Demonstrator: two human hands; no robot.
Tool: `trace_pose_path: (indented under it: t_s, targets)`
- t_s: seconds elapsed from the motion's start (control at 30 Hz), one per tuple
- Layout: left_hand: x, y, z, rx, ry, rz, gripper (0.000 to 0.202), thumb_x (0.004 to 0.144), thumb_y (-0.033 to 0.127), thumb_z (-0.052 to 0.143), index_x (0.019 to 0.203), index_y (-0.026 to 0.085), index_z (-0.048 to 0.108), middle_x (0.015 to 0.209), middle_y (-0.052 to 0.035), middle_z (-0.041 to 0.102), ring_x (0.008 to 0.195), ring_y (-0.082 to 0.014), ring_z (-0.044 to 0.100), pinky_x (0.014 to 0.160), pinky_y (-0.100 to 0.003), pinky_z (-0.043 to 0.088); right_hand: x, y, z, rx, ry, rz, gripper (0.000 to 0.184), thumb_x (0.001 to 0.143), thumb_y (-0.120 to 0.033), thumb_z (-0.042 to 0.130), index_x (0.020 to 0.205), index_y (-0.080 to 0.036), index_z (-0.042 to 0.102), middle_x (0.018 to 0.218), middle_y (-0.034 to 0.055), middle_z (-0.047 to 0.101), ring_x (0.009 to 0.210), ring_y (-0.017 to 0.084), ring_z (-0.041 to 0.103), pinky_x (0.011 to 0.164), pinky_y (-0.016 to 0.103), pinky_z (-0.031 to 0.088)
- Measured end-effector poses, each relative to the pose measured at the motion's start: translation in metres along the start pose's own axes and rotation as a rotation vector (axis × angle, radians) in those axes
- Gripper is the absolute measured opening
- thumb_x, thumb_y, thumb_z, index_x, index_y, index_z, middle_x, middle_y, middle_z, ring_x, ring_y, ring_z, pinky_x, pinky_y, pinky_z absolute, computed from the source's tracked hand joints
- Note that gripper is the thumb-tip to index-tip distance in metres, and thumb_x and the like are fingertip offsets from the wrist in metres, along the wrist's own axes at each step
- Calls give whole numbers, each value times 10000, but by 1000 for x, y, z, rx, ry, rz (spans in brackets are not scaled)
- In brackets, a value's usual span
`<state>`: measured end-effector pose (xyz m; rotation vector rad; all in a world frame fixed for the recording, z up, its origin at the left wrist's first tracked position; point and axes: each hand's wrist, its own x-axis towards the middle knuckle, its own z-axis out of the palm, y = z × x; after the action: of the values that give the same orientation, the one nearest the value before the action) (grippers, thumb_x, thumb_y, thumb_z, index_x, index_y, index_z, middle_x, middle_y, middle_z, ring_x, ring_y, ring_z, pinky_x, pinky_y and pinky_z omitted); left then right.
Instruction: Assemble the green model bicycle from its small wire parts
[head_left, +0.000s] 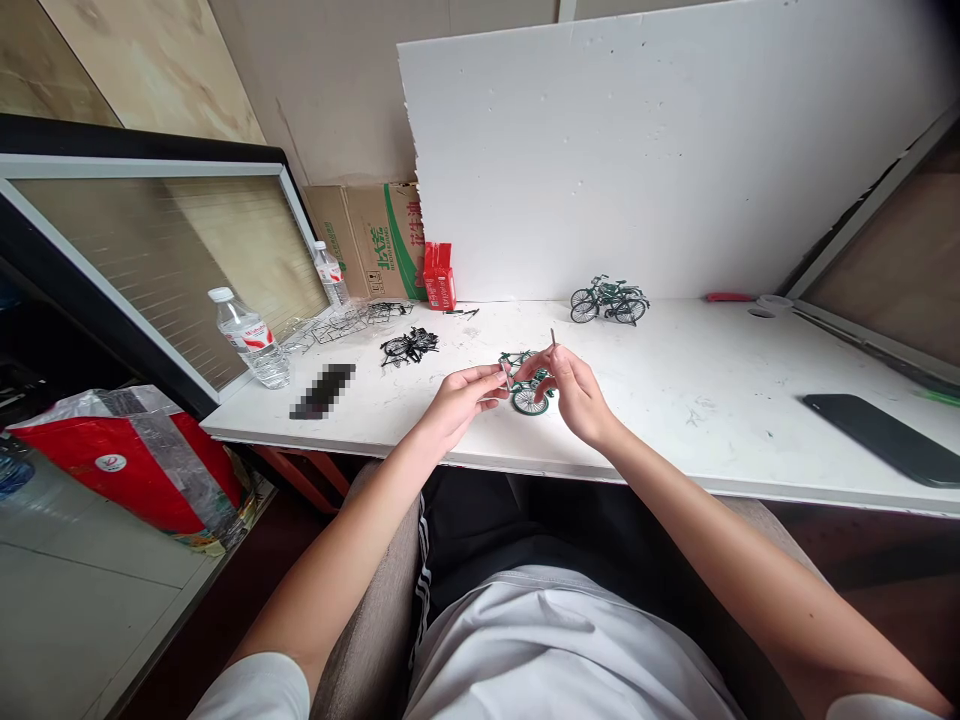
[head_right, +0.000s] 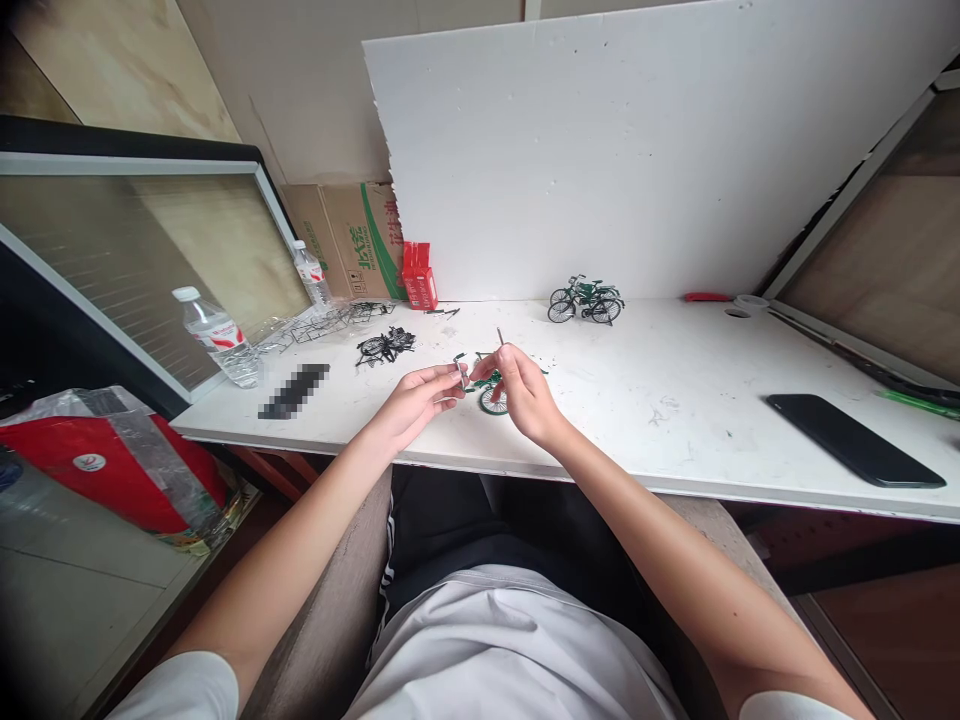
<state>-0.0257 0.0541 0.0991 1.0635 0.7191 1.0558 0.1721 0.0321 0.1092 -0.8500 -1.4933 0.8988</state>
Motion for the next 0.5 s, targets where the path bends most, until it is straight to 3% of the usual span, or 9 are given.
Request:
trace_pose_path:
  t_s: [0.27,0.5]
  targets:
    - [3,4,-9,6,21,32,384,768,380,916,1068,163,814,1023,-77,732,852,-131,630,813,-283,447,1,3,-2,-12,6,-11,632,954,-844,477,886,-254,693,1005,102,723,981,271,675,651,352,555]
    - [11,6,-19,-102,136,16,311,749,281,860,1007,130,774,877,-28,643,755,-104,556,742,-269,425,9,14,-13,-17,29,-8,630,979,-825,447,854,-242,648,1001,117,735,1002,288,680,635,358,550]
